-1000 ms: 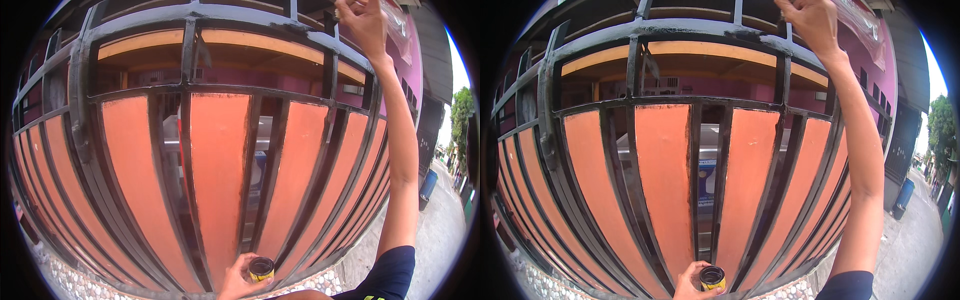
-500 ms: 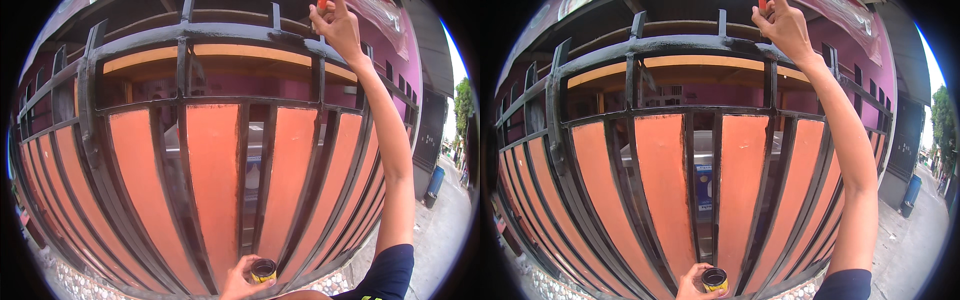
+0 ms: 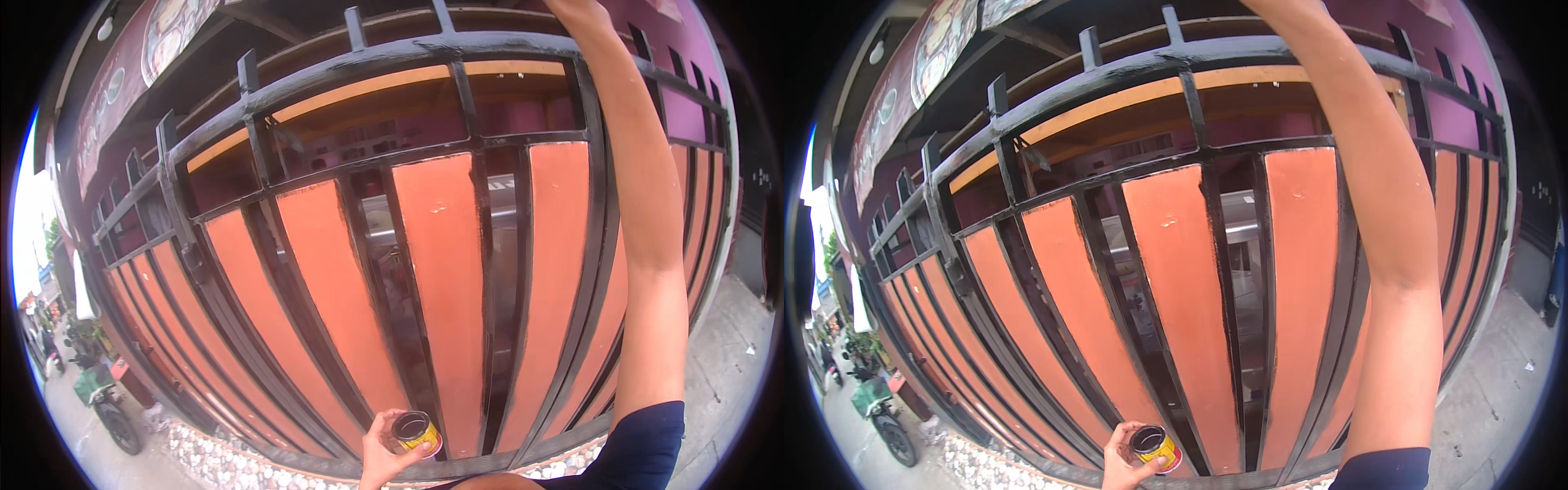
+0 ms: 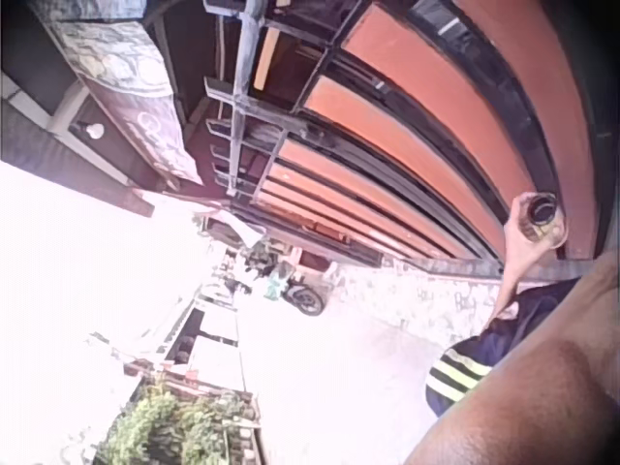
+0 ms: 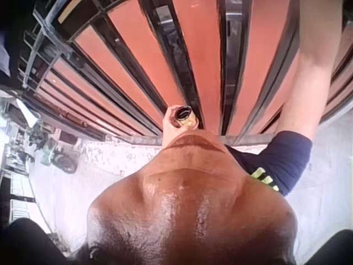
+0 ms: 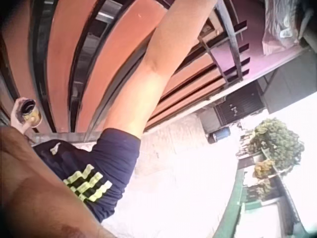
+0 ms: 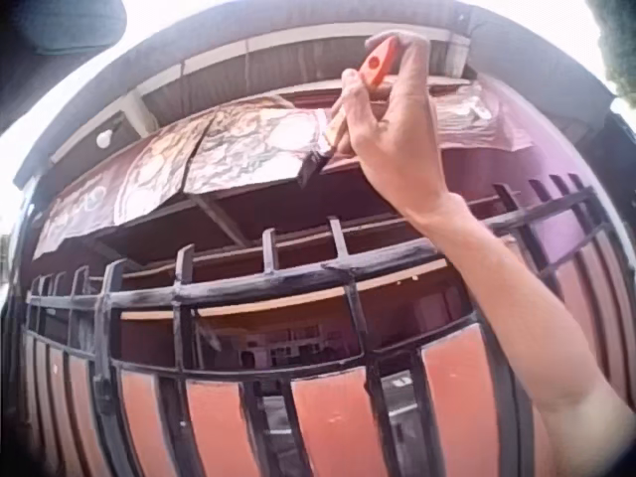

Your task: The person paints a metal gate using a brush. They dip the brush into a small tin of black paint and apply it to the black horizontal and vertical frames of the gate, moving the brush back and forth.

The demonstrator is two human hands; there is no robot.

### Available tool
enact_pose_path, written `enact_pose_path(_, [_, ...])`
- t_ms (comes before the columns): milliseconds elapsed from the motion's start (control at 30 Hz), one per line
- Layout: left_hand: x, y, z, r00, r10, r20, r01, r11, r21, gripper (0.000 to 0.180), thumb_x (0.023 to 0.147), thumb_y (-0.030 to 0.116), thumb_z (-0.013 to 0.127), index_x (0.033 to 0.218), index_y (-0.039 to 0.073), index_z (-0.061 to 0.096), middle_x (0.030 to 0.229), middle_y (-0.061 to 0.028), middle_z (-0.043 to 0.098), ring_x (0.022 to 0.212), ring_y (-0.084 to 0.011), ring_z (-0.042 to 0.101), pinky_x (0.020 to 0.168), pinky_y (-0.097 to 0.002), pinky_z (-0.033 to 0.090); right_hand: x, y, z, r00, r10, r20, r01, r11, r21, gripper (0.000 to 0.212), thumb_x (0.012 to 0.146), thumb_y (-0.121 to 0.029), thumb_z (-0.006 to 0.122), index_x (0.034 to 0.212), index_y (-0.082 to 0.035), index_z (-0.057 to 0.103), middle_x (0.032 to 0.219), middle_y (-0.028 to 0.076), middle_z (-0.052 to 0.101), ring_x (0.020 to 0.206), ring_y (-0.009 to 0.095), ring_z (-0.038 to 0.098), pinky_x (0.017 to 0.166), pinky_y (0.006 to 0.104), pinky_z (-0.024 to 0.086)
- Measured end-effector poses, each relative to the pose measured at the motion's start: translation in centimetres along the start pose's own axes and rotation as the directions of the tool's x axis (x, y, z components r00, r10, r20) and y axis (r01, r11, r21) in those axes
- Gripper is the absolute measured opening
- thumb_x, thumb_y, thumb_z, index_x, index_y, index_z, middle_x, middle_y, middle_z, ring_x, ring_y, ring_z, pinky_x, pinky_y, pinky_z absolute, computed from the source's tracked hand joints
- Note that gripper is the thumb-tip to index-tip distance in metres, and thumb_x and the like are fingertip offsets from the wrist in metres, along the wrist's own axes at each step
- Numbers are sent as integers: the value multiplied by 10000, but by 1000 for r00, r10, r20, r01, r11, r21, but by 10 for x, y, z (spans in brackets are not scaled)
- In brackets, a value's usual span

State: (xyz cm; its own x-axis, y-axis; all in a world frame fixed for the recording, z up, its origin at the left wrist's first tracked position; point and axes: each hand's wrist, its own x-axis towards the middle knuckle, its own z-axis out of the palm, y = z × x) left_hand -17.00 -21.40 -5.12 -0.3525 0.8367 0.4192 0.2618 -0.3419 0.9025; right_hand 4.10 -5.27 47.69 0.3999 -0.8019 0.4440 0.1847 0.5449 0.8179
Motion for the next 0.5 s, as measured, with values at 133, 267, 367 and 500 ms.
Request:
enact_pose_path(133, [-19,12,14,988,-26,-151,21,999,-34,646,688,74,866,1207,-28,494,1108,-128,661,1080,-190,634,975,-347,491,-24,-16,-5,978,189,-82,-170,965,197,226,962,-25,544,1064,-46,344,751,93,524,562,177,621,477,313,465])
enact_pose_path(267, [-42,20,35,956,12,-292,26,991,128,646,671,80,857,1201,-22,503,1099,-121,660,1062,-189,634,958,-340,493,-39,-2,-8,928,366,-76,-326,892,313,253,923,-3,555,1025,-37,326,722,151,502,607,326,623,519,411,451])
enact_pose_path(367, [-56,32,59,930,14,-366,58,981,185,639,666,97,856,1190,-14,508,1090,-122,661,1048,-188,637,944,-338,499,-60,23,2,929,321,-185,-295,943,154,265,904,2,556,1033,-26,326,712,188,499,690,439,613,569,480,461])
enact_pose_path(500, [-76,49,84,882,7,-471,97,976,196,637,667,96,857,1184,-16,503,1065,-117,660,1017,-183,651,909,-321,521,-91,28,38,865,480,-145,-451,871,196,280,900,-15,554,1078,-12,338,758,248,564,773,499,603,624,551,463])
